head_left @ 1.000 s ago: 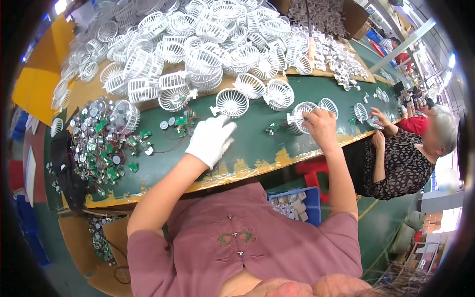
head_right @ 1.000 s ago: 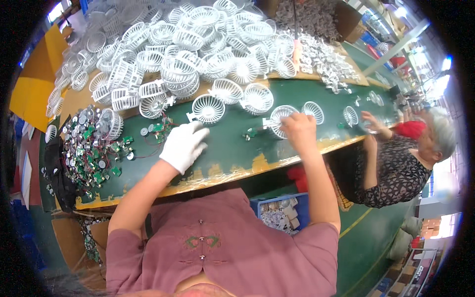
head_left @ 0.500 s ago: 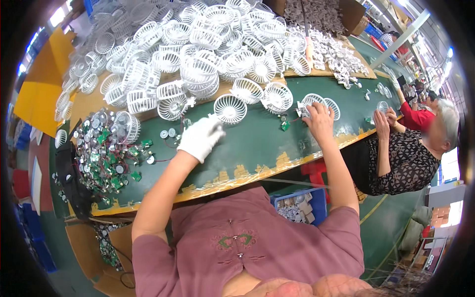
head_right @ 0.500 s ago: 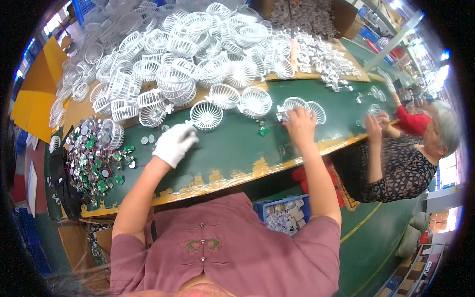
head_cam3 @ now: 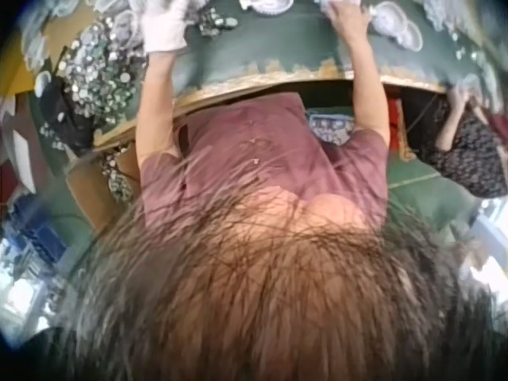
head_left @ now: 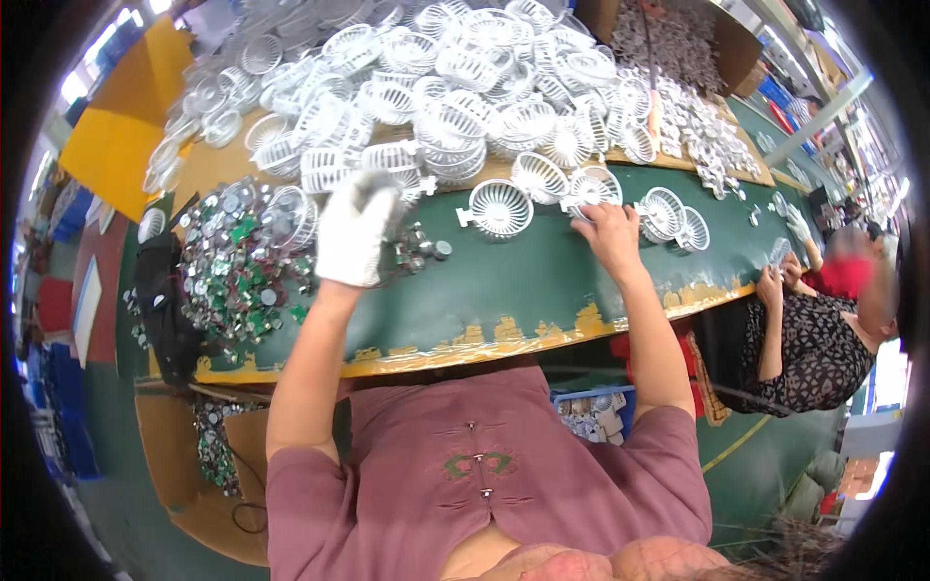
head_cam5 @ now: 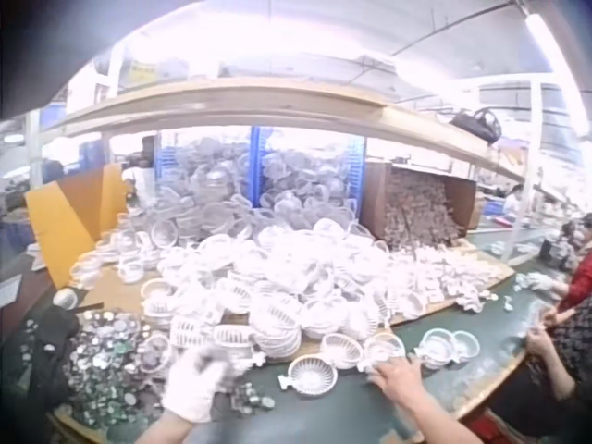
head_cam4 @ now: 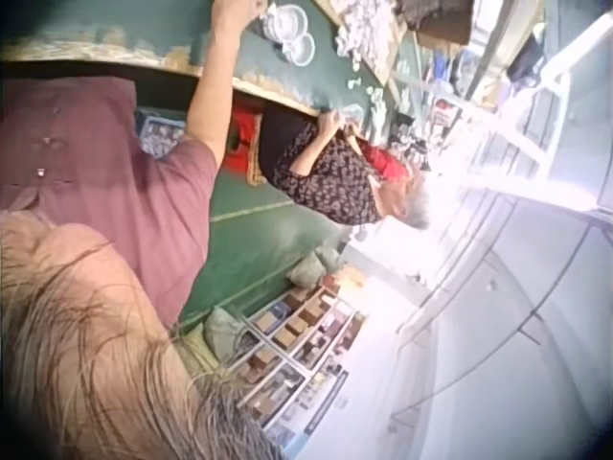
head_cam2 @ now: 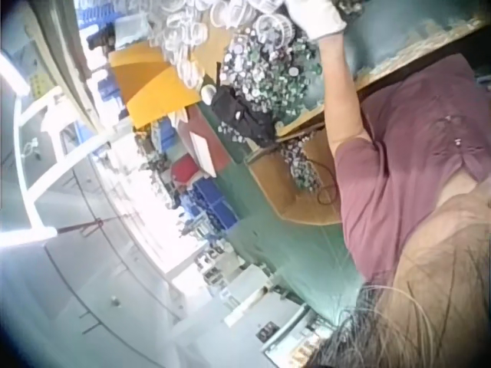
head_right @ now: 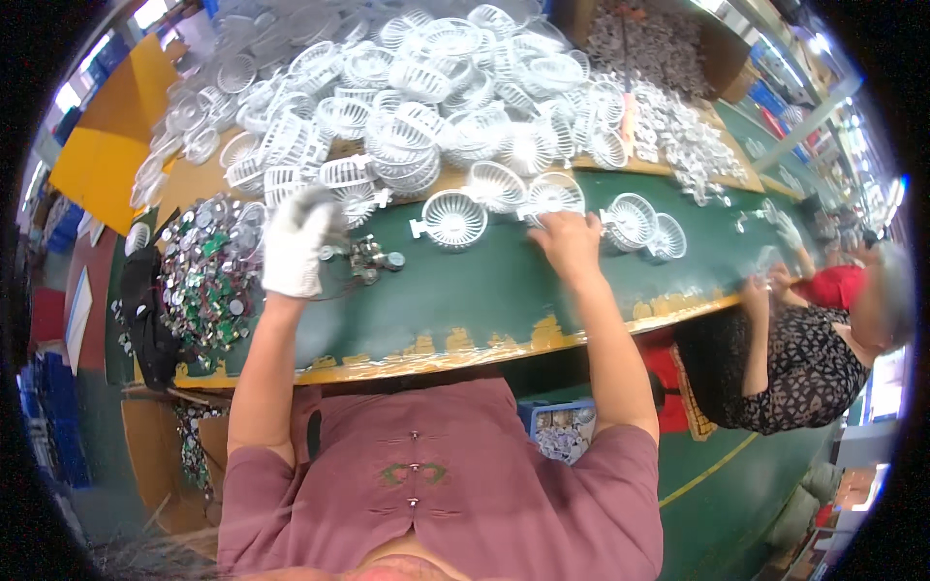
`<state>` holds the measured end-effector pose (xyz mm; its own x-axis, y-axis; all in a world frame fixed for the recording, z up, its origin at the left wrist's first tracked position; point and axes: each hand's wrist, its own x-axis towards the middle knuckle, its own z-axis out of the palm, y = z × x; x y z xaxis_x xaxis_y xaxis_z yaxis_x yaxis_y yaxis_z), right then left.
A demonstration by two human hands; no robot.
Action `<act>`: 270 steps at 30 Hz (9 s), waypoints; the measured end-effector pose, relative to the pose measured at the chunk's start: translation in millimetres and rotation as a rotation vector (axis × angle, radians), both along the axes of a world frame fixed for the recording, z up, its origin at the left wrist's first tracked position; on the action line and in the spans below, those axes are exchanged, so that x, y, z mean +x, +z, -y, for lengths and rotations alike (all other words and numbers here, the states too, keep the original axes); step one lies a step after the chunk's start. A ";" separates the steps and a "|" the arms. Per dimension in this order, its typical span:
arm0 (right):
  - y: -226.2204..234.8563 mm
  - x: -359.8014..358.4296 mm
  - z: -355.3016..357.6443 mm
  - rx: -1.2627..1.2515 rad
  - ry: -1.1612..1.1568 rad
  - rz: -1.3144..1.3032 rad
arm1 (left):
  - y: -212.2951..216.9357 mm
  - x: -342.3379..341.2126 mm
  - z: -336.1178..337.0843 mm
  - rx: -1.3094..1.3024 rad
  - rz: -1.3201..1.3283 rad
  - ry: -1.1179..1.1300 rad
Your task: The person assembles small electric fans by taking fan grilles and motor circuit assemblies from the workbench and pressing the motors into the grilles by hand.
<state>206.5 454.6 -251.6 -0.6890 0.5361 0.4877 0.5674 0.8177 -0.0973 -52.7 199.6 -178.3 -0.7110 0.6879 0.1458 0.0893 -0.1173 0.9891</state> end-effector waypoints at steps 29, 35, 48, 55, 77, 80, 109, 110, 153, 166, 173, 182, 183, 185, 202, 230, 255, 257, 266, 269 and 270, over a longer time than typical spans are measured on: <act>15.6 -30.1 200.5 -0.246 0.557 -0.012 | -15.4 57.3 86.7 0.021 0.024 0.116; 42.1 -37.6 199.4 -0.470 0.677 -0.185 | -35.3 87.4 78.4 -0.317 -0.927 -0.233; 24.3 -33.8 162.4 -0.117 0.581 0.096 | -51.7 81.7 61.8 -0.455 -1.010 -0.325; 30.2 -41.4 159.6 -0.091 0.686 0.314 | -57.2 69.3 62.5 -0.477 -1.092 -0.452; 21.7 -44.6 155.3 -0.220 0.633 0.007 | -36.2 39.4 76.0 -0.307 -0.649 -0.172; 34.2 -49.2 138.8 -0.320 0.478 -0.071 | -43.7 4.6 77.2 -0.462 -1.019 0.036; 25.5 -6.7 191.8 -0.202 0.538 -0.055 | -14.0 -5.5 93.8 -0.388 -0.327 0.179; 26.8 -5.9 192.7 -0.206 0.532 -0.055 | -12.7 -9.3 97.7 -0.295 -0.386 0.257; 53.0 -52.3 148.5 -0.156 0.744 0.361 | -37.8 75.0 66.9 -0.392 -1.088 -0.329; 44.6 -53.7 139.3 -0.259 0.803 0.267 | -46.9 74.7 67.2 -0.416 -1.047 -0.265; 35.0 -20.1 154.7 -0.165 0.781 0.094 | -51.9 75.0 70.6 -0.413 -1.003 -0.294; 41.8 -17.7 176.4 -0.020 0.662 0.260 | -48.1 77.2 69.8 -0.425 -1.077 -0.307; 40.5 -17.6 178.4 -0.017 0.655 0.259 | -49.2 77.1 70.2 -0.436 -1.081 -0.304; 33.8 -16.0 179.6 -0.008 0.656 0.260 | -51.2 79.0 72.3 -0.418 -1.066 -0.290; 2.3 -7.8 182.3 -0.091 0.634 -0.105 | -64.2 97.0 74.6 -0.295 -1.034 -0.123; 4.4 -13.2 198.6 -0.131 0.478 -0.094 | -51.2 105.2 73.2 -0.448 -1.093 -0.107; 4.3 -16.2 195.5 -0.275 0.470 -0.100 | -45.3 93.0 58.5 -0.520 -0.784 -0.297; 6.7 -19.1 196.0 -0.232 0.454 -0.034 | -47.1 93.0 57.2 -0.525 -0.784 -0.285; 5.4 -4.7 188.5 -0.127 0.313 0.016 | -34.6 90.1 58.4 -0.537 -0.561 -0.256; 6.2 37.1 152.6 -0.105 0.154 0.017 | -41.6 76.3 66.2 -0.446 -0.638 -0.120; 7.4 51.6 135.6 -0.021 0.040 0.064 | -47.1 69.9 67.1 -0.455 -0.614 -0.131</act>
<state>258.1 319.0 -244.2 -0.7396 0.5174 0.4304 0.5400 0.8379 -0.0793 17.2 132.5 -225.4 -0.5028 0.8474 0.1704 0.6503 0.2409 0.7205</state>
